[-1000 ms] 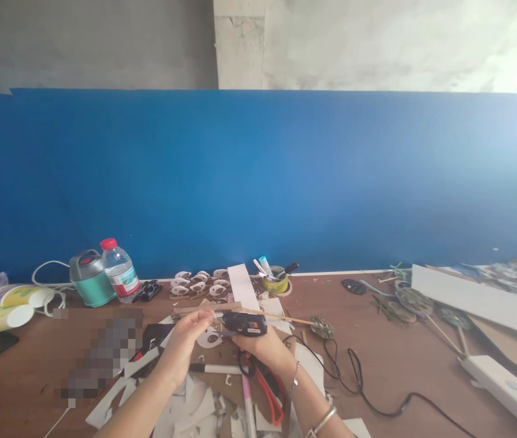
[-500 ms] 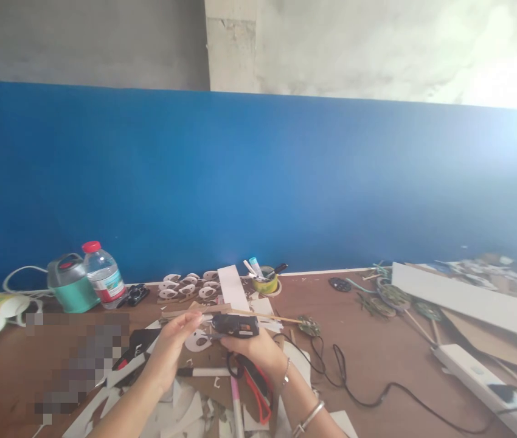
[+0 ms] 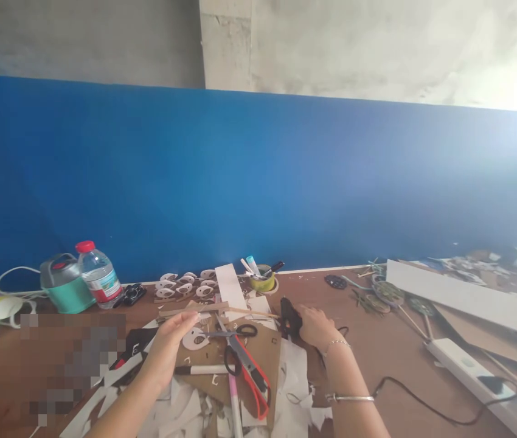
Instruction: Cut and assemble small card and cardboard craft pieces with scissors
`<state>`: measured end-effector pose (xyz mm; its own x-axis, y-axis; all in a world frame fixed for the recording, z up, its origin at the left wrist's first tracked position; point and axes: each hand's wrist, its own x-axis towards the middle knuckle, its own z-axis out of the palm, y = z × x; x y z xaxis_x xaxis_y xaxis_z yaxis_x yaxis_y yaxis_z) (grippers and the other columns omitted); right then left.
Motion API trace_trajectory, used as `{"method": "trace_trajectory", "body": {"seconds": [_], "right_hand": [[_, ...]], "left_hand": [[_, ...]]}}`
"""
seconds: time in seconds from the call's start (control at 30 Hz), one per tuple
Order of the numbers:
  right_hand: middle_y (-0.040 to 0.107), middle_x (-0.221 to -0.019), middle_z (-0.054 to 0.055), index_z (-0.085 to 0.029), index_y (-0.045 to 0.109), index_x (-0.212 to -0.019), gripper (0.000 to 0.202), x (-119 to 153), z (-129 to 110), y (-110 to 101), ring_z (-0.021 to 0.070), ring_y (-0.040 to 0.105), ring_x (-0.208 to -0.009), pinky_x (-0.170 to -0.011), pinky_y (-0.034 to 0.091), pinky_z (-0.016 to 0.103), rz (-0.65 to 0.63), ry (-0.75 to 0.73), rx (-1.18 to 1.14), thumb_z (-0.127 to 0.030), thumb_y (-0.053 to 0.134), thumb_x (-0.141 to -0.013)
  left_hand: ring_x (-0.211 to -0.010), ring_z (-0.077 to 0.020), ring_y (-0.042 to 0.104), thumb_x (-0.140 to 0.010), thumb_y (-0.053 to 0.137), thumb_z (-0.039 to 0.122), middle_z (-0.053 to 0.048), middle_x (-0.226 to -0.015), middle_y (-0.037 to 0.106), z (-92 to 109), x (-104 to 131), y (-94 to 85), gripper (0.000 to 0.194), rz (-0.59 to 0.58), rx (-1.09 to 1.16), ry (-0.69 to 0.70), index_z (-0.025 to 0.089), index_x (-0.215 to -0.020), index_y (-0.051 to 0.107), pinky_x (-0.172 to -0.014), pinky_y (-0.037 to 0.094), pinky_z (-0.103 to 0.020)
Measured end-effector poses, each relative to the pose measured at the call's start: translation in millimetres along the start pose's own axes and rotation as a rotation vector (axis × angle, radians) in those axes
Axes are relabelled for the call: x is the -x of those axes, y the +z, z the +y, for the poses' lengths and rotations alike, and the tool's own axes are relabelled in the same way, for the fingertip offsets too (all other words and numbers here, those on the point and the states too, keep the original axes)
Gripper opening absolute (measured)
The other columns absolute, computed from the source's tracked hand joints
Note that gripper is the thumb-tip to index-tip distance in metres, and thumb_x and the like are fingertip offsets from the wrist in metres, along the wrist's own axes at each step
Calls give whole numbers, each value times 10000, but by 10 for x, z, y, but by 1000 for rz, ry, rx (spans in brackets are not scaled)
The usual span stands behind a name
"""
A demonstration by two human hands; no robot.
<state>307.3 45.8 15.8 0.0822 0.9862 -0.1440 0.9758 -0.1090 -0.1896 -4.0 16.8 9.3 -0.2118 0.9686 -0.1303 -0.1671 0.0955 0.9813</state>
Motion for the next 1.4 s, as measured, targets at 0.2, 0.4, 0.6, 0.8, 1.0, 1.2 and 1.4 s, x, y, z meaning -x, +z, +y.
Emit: {"method": "trace_trajectory", "body": {"seconds": [0.2, 0.4, 0.6, 0.8, 1.0, 1.2, 1.4], "right_hand": [[616, -1137, 210, -161, 671, -1018, 333, 84, -368, -36, 400, 504, -1131, -934, 259, 626, 111, 69, 111, -97, 522, -727], [609, -1189, 90, -242, 733, -899, 209, 349, -1305, 274, 275, 487, -1158, -1021, 305, 457, 280, -528, -130, -247, 533, -837], [511, -1369, 119, -208, 739, -940, 221, 402, -1520, 606, 318, 345, -1324, -1114, 186, 497, 289, -541, -111, -342, 623, -809], [466, -1418, 115, -246, 677, -1134, 394, 364, -1466, 629, 316, 303, -1361, -1119, 157, 526, 241, -563, -133, -412, 659, -777], [491, -1393, 124, -231, 691, -1091, 399, 371, -1441, 554, 342, 328, -1336, -1111, 102, 562, 197, -618, -145, -388, 690, -724], [681, -954, 62, -243, 676, -1047, 319, 358, -1411, 419, 259, 584, -984, -1060, 239, 492, 340, -557, -306, -234, 597, -738], [683, -936, 44, -234, 583, -1175, 407, 305, -1362, 410, 242, 608, -944, -1043, 243, 493, 423, -550, -432, -214, 557, -769]], "left_hand": [[-801, -240, 611, -590, 751, 474, -47, -761, 700, -88, -47, -16, 339, 43, 7, 33, 164, -710, 687, -752, 425, -313], [-695, -203, 597, -597, 743, 485, -27, -696, 680, -142, -60, -26, 347, 48, 20, 15, 162, -701, 671, -672, 426, -288], [-709, -202, 604, -628, 728, 481, -23, -703, 686, -97, -31, -2, 328, 6, 25, 2, 170, -703, 657, -657, 429, -280], [-780, -209, 609, -624, 729, 396, -11, -707, 680, -99, 40, 69, 233, -34, 69, -35, 182, -677, 654, -724, 451, -297], [-754, -207, 605, -630, 722, 374, -19, -694, 671, -116, 35, 77, 219, -49, 70, -48, 173, -671, 646, -698, 450, -303], [-686, -192, 605, -640, 720, 404, -15, -667, 683, -66, 30, 64, 255, -41, 126, -51, 170, -705, 641, -670, 431, -284], [-703, -207, 604, -662, 689, 423, -12, -661, 673, -70, 20, 47, 258, -55, 41, -21, 173, -713, 656, -666, 413, -283]]}}
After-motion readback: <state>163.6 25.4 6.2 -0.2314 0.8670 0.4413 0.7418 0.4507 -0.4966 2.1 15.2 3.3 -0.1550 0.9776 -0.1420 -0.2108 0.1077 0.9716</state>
